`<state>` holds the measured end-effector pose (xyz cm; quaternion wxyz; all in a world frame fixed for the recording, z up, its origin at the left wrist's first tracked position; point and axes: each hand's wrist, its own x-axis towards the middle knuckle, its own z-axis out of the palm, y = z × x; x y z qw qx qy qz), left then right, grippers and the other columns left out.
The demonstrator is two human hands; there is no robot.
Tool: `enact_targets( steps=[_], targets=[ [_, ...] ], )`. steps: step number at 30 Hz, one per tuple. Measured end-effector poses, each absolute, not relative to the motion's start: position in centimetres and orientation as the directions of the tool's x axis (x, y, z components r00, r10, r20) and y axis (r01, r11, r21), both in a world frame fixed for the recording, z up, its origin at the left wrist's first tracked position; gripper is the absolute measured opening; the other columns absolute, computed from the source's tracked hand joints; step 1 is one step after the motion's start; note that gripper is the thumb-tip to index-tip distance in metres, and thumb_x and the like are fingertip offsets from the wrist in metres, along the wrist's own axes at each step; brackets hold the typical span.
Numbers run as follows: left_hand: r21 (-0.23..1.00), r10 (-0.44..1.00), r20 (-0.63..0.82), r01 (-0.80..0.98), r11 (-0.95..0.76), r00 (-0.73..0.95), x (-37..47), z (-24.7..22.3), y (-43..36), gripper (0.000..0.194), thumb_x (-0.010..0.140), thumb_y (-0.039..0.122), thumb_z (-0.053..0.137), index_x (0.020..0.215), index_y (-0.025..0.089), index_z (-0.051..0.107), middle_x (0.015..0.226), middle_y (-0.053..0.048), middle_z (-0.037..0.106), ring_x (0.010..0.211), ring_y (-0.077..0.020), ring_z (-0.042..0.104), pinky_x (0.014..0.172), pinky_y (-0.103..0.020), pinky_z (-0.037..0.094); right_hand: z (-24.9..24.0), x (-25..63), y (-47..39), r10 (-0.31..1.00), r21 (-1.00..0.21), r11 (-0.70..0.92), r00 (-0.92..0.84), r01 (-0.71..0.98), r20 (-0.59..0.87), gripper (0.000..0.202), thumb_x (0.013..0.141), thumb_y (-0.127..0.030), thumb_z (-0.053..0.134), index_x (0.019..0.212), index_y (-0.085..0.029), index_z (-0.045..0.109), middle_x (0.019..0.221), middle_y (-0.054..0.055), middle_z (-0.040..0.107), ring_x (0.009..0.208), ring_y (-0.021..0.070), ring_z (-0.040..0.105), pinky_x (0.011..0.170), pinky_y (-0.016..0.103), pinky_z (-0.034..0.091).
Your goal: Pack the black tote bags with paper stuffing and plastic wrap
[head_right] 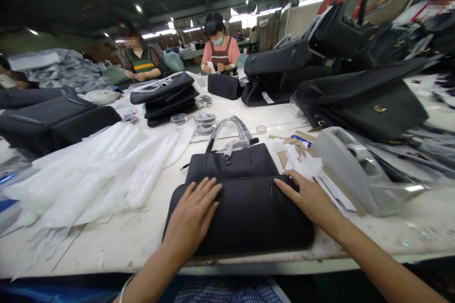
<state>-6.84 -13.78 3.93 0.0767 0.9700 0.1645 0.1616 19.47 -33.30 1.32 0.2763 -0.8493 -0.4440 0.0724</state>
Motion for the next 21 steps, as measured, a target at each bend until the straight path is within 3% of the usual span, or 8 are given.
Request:
enact_targets(
  steps=[4,7,10,12,16,18,21],
  targets=[
    [0.258,0.341,0.191,0.288,-0.922,0.92,-4.4,3.4,-14.6,0.047,0.098,0.039,0.043,0.143,0.026,0.047,0.15,-0.008,0.046,0.14,-0.0299,0.041,0.115,-0.054,0.032,1.9,19.2,-34.7,0.795,-0.461,-0.389,0.544,0.797,0.27,0.052,0.089,-0.06,0.038,0.112,-0.022,0.066,0.12,0.014,0.066,0.109,0.0381,0.062,0.095,0.057,0.048],
    [0.268,0.351,0.199,0.294,-0.918,0.915,-4.4,3.1,-14.5,0.048,0.098,0.04,0.043,0.144,0.026,0.046,0.15,-0.008,0.047,0.139,-0.0293,0.042,0.115,-0.054,0.032,2.1,18.0,-37.3,0.657,-0.501,-0.483,0.675,0.719,0.335,0.051,0.088,-0.06,0.046,0.115,-0.021,0.064,0.123,0.018,0.064,0.113,0.0418,0.06,0.103,0.061,0.042],
    [0.27,0.349,0.216,0.287,-0.919,0.912,-4.8,3.0,-14.4,0.048,0.098,0.039,0.044,0.144,0.026,0.045,0.15,-0.008,0.046,0.139,-0.0295,0.042,0.116,-0.054,0.032,1.7,16.1,-39.9,0.489,-0.746,-0.545,0.868,0.383,0.088,0.048,0.082,-0.065,0.053,0.108,-0.027,0.065,0.112,0.017,0.07,0.093,0.042,0.068,0.088,0.061,0.054],
    [0.277,0.351,0.225,0.286,-0.917,0.909,-4.9,3.0,-14.5,0.048,0.098,0.039,0.044,0.144,0.025,0.046,0.15,-0.008,0.047,0.139,-0.0297,0.042,0.116,-0.054,0.032,1.4,14.7,-40.6,0.429,-0.892,-0.446,0.893,0.076,-0.138,0.053,0.078,-0.067,0.057,0.115,-0.029,0.063,0.108,0.014,0.072,0.094,0.0402,0.07,0.084,0.057,0.059],
    [0.283,0.358,0.228,0.29,-0.914,0.905,-4.8,3.1,-14.4,0.049,0.098,0.042,0.043,0.144,0.025,0.046,0.149,-0.007,0.048,0.139,-0.0287,0.042,0.116,-0.053,0.032,1.9,13.3,-40.0,0.415,-0.936,-0.112,0.84,-0.333,-0.348,0.074,0.083,-0.067,0.051,0.143,-0.025,0.043,0.128,0.014,0.064,0.117,0.0333,0.061,0.099,0.05,0.053],
    [0.293,0.371,0.232,0.3,-0.908,0.899,-5.0,3.3,-14.2,0.048,0.099,0.043,0.042,0.143,0.025,0.046,0.149,-0.007,0.048,0.138,-0.028,0.043,0.116,-0.053,0.033,2.1,13.6,-39.4,0.439,-0.918,-0.044,0.818,-0.393,-0.371,0.075,0.085,-0.068,0.045,0.146,-0.024,0.039,0.129,0.015,0.064,0.118,0.0325,0.061,0.099,0.051,0.054],
    [0.328,0.394,0.254,0.305,-0.894,0.883,-5.5,3.7,-13.5,0.048,0.1,0.044,0.04,0.144,0.026,0.045,0.149,-0.005,0.049,0.138,-0.0253,0.044,0.116,-0.05,0.034,1.5,14.2,-38.1,0.585,-0.963,-0.112,0.767,-0.247,-0.265,0.067,0.087,-0.065,0.04,0.142,-0.027,0.047,0.119,0.012,0.07,0.109,0.0345,0.066,0.092,0.054,0.057]
  ],
)
